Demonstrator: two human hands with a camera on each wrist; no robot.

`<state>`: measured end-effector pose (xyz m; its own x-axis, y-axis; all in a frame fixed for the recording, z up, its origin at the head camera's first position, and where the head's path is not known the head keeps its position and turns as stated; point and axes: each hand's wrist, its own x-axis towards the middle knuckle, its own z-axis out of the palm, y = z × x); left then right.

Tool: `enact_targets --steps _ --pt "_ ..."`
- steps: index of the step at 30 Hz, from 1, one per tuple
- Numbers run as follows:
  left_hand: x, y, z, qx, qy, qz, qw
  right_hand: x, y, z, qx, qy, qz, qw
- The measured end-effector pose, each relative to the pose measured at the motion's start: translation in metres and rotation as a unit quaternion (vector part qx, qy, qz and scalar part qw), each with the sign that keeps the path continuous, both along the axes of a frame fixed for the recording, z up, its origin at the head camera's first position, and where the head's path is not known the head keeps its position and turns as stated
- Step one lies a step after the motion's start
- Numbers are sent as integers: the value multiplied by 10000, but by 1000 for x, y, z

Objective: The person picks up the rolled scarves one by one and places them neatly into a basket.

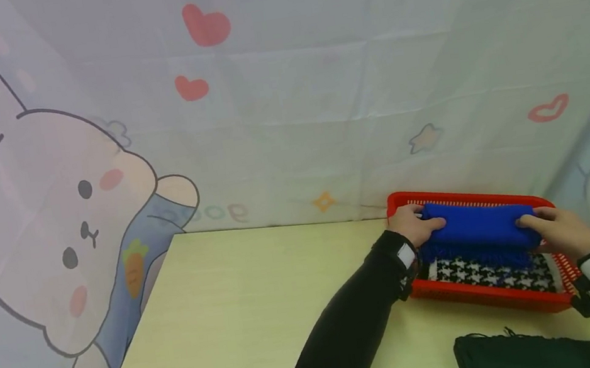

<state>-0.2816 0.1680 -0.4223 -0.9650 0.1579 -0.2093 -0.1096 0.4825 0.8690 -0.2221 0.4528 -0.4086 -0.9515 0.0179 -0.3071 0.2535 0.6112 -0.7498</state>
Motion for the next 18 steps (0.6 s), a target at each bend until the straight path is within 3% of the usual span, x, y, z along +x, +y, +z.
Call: enact_targets --steps 11,13,18 --pt "-9 4 -3 -20 122 -58 9999 -4 -2 3 498 94 54 9987" --pt "-8 3 1 -37 111 -87 9999 -5 -3 3 498 113 27 9987" --pt "6 -3 19 327 30 -39 9995 -7 -2 3 369 147 -111 9992"
